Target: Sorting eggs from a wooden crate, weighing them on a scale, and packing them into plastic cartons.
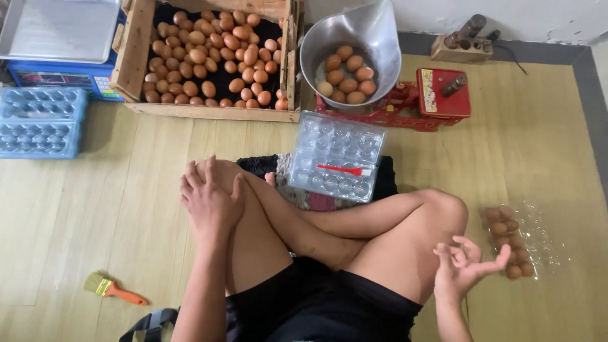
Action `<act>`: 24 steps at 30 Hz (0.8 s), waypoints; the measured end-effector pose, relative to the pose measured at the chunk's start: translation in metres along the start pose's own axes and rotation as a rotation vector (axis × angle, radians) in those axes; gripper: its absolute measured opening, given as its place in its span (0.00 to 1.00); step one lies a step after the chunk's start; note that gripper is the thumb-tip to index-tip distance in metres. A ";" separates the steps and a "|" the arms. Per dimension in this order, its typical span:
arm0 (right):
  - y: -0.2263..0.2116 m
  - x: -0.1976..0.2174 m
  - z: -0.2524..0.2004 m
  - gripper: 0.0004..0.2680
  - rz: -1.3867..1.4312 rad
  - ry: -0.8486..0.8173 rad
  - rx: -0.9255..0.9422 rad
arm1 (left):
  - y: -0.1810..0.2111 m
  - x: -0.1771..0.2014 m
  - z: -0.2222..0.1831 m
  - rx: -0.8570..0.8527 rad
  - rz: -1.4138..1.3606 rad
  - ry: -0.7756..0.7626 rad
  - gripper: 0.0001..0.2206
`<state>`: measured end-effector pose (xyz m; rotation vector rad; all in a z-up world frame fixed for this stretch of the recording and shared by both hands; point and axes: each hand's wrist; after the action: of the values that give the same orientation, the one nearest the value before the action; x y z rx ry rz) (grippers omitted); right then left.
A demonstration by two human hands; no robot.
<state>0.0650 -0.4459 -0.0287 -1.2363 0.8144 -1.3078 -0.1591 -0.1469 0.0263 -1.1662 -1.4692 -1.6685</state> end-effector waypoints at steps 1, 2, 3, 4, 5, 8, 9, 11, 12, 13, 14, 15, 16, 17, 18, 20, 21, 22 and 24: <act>-0.008 -0.002 -0.003 0.30 -0.011 -0.001 0.003 | -0.002 -0.001 0.007 0.003 -0.007 -0.009 0.28; -0.017 -0.004 -0.006 0.28 -0.038 0.048 -0.021 | -0.003 -0.001 0.014 -0.021 0.003 -0.018 0.26; -0.025 -0.005 -0.010 0.25 -0.064 0.098 -0.045 | -0.005 -0.001 0.021 -0.047 0.014 -0.027 0.25; -0.028 -0.009 -0.011 0.25 -0.073 0.098 -0.042 | -0.006 -0.003 0.023 -0.045 0.008 -0.035 0.25; -0.030 -0.014 -0.010 0.24 -0.058 0.093 0.011 | -0.007 -0.004 0.026 -0.058 0.021 -0.037 0.24; -0.038 -0.030 -0.003 0.24 -0.019 0.045 0.151 | -0.010 -0.001 0.029 -0.078 0.008 -0.039 0.23; -0.040 -0.035 0.000 0.25 0.004 0.002 0.226 | -0.011 0.001 0.028 -0.087 -0.009 -0.044 0.23; -0.043 -0.045 0.006 0.26 0.030 -0.025 0.248 | -0.015 0.005 0.025 -0.086 -0.026 -0.057 0.23; -0.044 -0.050 0.010 0.27 0.057 -0.052 0.263 | -0.017 0.006 0.023 -0.085 -0.038 -0.073 0.24; -0.044 -0.053 0.011 0.27 0.055 -0.055 0.265 | -0.019 0.007 0.022 -0.083 -0.040 -0.074 0.24; -0.044 -0.057 0.012 0.28 0.076 -0.081 0.274 | -0.021 0.007 0.021 -0.084 -0.066 -0.059 0.22; -0.044 -0.060 0.014 0.28 0.097 -0.106 0.284 | -0.023 0.007 0.020 -0.085 -0.092 -0.044 0.21; -0.046 -0.061 0.014 0.28 0.096 -0.107 0.286 | -0.027 0.006 0.022 -0.084 -0.094 -0.045 0.21; -0.048 -0.061 0.015 0.28 0.050 -0.103 0.317 | -0.029 0.005 0.024 -0.073 -0.101 -0.046 0.20; -0.049 -0.061 0.016 0.27 0.002 -0.099 0.349 | -0.031 0.003 0.027 -0.062 -0.108 -0.048 0.20; -0.050 -0.057 0.020 0.27 -0.033 -0.078 0.347 | -0.031 -0.001 0.040 -0.066 -0.066 -0.077 0.18; -0.050 -0.052 0.021 0.28 -0.072 -0.059 0.342 | -0.031 -0.004 0.046 -0.068 -0.023 -0.109 0.17; -0.046 -0.047 0.023 0.28 -0.076 -0.052 0.335 | -0.028 -0.006 0.050 -0.075 -0.018 -0.116 0.17; -0.039 -0.037 0.030 0.28 -0.172 0.005 0.348 | -0.021 -0.010 0.064 -0.115 0.144 -0.250 0.19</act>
<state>0.0785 -0.3978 0.0074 -1.0404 0.4638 -1.5181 -0.1601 -0.0818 0.0071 -1.5536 -1.4118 -1.5696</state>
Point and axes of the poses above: each hand's wrist, its own z-axis towards the middle knuckle, its own x-axis out of the back of the hand, y = z × x, and after that the axes turned 3 degrees about -z, right-handed
